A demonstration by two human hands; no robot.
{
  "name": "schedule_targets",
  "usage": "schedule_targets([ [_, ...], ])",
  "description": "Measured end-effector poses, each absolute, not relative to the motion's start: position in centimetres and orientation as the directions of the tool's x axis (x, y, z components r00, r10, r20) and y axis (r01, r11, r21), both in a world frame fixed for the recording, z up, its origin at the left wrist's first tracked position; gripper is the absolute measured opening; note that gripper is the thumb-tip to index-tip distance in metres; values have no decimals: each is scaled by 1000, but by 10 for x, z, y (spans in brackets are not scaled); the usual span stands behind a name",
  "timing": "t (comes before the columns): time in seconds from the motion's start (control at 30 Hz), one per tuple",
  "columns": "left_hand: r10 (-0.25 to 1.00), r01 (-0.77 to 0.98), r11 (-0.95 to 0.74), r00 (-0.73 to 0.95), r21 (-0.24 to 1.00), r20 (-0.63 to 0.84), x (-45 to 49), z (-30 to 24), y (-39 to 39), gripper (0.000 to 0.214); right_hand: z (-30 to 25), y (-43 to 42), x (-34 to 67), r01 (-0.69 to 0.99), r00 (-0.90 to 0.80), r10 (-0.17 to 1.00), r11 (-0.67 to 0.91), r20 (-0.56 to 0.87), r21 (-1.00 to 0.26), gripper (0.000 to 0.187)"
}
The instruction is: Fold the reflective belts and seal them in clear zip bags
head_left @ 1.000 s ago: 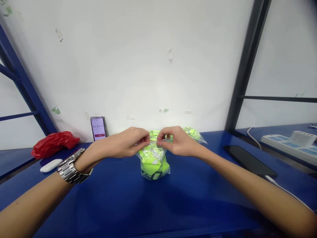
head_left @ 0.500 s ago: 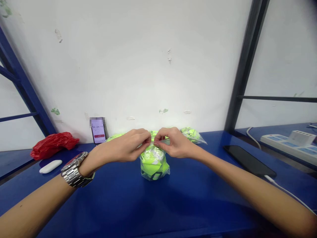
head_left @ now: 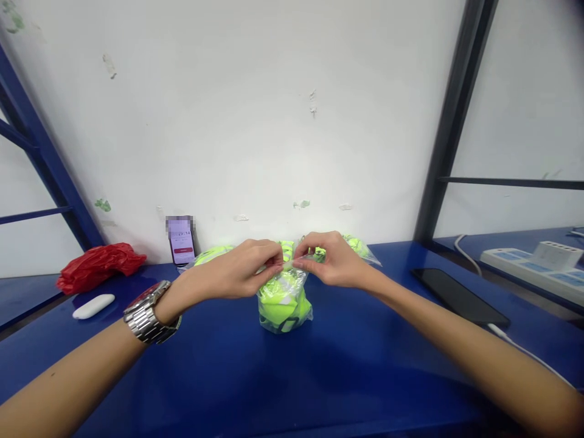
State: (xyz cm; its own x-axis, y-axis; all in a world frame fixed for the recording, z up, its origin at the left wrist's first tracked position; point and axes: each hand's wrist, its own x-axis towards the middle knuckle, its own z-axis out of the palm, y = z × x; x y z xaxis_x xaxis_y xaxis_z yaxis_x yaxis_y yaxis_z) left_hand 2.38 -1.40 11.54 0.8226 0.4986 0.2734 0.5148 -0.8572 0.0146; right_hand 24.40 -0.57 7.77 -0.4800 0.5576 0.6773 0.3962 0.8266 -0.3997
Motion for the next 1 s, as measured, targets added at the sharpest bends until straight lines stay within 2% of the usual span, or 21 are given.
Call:
schedule_targets([
  [0.33,471,497,-867,834,-20,288,33,121,-16,19,73,-7,236,458,-374,601,782,706,-423,10],
  [0.5,467,501,-864,834,-49,295,29,116,-13,17,76,-9,238,378,-425,578,813,697,-443,7],
  [0.67,520,555,-831,792,-23,319,22,110,-7,19,77,-8,244,396,-438,602,796,667,-458,9],
  [0.8,577,603,-798,752,20,319,13,112,-7,23,73,6,251,301,-454,636,769,624,-564,24],
  [0.87,620,652,-758,713,14,326,3,114,-6,23,68,19,253,323,-447,659,750,605,-577,35],
  [0.93,673,717,-698,654,3,344,-10,116,-1,21,60,33,251,475,-459,669,741,585,-475,38],
  [1.0,719,780,-626,585,-17,376,-25,118,9,17,49,47,244,624,-548,637,743,542,-241,26],
])
